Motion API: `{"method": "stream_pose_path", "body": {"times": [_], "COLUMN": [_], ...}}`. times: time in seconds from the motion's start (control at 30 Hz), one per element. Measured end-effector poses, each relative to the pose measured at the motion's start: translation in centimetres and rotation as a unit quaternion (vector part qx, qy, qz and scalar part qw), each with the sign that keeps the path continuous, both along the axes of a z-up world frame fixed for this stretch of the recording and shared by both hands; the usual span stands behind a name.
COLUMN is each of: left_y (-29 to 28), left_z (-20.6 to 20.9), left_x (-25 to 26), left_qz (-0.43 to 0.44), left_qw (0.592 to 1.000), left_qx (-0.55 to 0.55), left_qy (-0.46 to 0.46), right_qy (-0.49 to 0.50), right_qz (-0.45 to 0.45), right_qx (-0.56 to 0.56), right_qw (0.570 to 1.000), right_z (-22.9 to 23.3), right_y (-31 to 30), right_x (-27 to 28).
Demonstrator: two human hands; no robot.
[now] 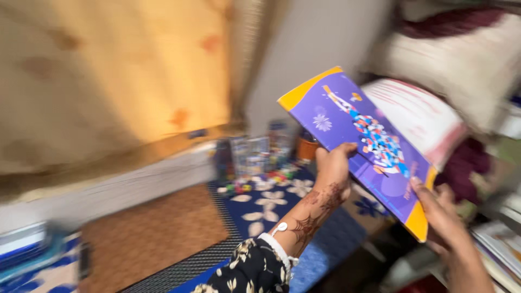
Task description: The person organizes stationery items on a table, arranging boxes of crayons, a paint set, and a pencil case. They then pick up several books from a nearby chair and stack them on the table.
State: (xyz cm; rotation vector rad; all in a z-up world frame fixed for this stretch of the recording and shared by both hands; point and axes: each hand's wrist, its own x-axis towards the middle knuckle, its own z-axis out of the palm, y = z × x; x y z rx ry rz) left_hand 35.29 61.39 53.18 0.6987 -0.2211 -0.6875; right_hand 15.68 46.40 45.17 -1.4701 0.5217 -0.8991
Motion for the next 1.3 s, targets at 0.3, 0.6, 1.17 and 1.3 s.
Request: {"method": "stream_pose_path", "body": {"times": [0.3,0.6,1.17,1.3], "left_y": [35.0,53.4,52.3,52.1], "left_z": [-2.4,-21.3,-30.3,-30.1], "left_x": [17.4,23.5,25.8,26.0], "left_qz": [-0.083,0.123,0.297,0.277], "left_qw": [0.979,0.920,0.602,0.620], "left_qx": [-0.123,0.371,0.725,0.729], "left_qy": [-0.142,-0.009,-0.153,-0.093], "right_qy": [-0.014,0.238,0.340,0.393], "right_qz": [0.255,0.334,0.183,0.177], "right_qx": [0.213,0.123,-0.327,-0.342], "right_qw": [0.943,0.904,0.862,0.835], "right_z": [-2.8,-14.9,-24.1,-21.2], "right_y": [16.6,28.0,31.9,33.9], "right_x": [25.8,37.9,45.0,45.0]}}
